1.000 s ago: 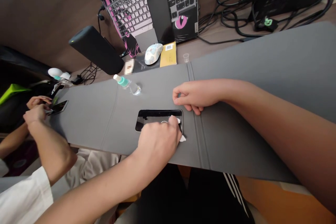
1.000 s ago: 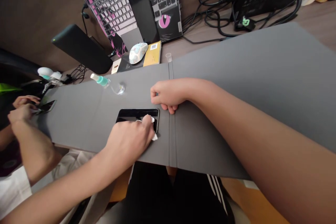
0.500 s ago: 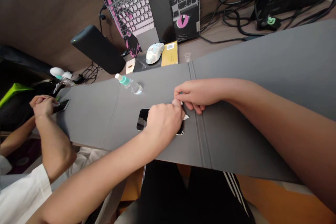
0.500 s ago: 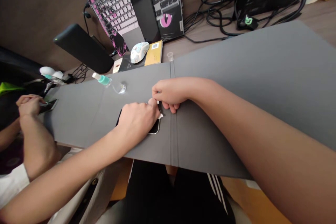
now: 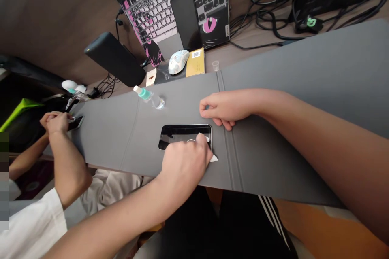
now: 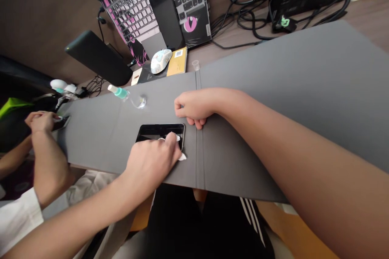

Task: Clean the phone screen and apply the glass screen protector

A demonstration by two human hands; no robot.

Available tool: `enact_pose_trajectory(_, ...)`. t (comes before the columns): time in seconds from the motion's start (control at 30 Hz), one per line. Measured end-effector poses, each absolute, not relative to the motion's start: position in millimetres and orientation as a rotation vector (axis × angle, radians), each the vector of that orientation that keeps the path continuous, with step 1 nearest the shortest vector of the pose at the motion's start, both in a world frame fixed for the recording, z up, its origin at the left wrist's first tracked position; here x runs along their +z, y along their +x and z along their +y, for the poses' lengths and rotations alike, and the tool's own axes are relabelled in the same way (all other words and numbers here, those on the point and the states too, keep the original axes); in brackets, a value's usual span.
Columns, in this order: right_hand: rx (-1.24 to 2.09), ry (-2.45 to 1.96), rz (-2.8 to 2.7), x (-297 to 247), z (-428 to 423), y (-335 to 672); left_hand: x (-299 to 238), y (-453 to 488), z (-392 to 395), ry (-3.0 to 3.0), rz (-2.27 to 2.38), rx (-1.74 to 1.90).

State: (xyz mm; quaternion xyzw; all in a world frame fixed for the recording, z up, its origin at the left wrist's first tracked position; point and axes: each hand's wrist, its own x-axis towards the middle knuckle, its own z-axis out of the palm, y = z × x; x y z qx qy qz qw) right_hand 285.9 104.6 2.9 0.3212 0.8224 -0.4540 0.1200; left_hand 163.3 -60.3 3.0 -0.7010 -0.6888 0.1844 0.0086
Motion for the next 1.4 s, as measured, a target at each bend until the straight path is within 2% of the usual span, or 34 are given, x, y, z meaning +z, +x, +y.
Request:
enact_pose_trajectory(0.43, -1.358, 0.955, 2.391, 4.8, 104.3, 284.8, -1.7, 160.2, -7.2, -2.204, -2.120, 0.475)
enact_pose_trajectory(0.8, -1.374, 0.937, 2.434, 0.6, 105.9, 288.3, -2.4, 115.1, -31.8, -2.020, -2.245, 0.436)
enact_pose_trajectory(1.03, -1.250, 0.940, 2.506, 7.9, 100.0, 292.0, 7.3, 27.2, -60.5, -1.886, -2.348, 0.037)
enact_pose_trajectory(1.2, -0.933, 0.971, 2.746, 7.3, 91.1, 287.5, -1.7, -5.6, -66.8, -1.746, -2.285, -0.394)
enact_pose_trajectory(1.4, -0.755, 0.933, 2.955, -3.5, 91.2, 280.5, -36.1, -15.9, -45.1, -2.020, -2.288, -0.444)
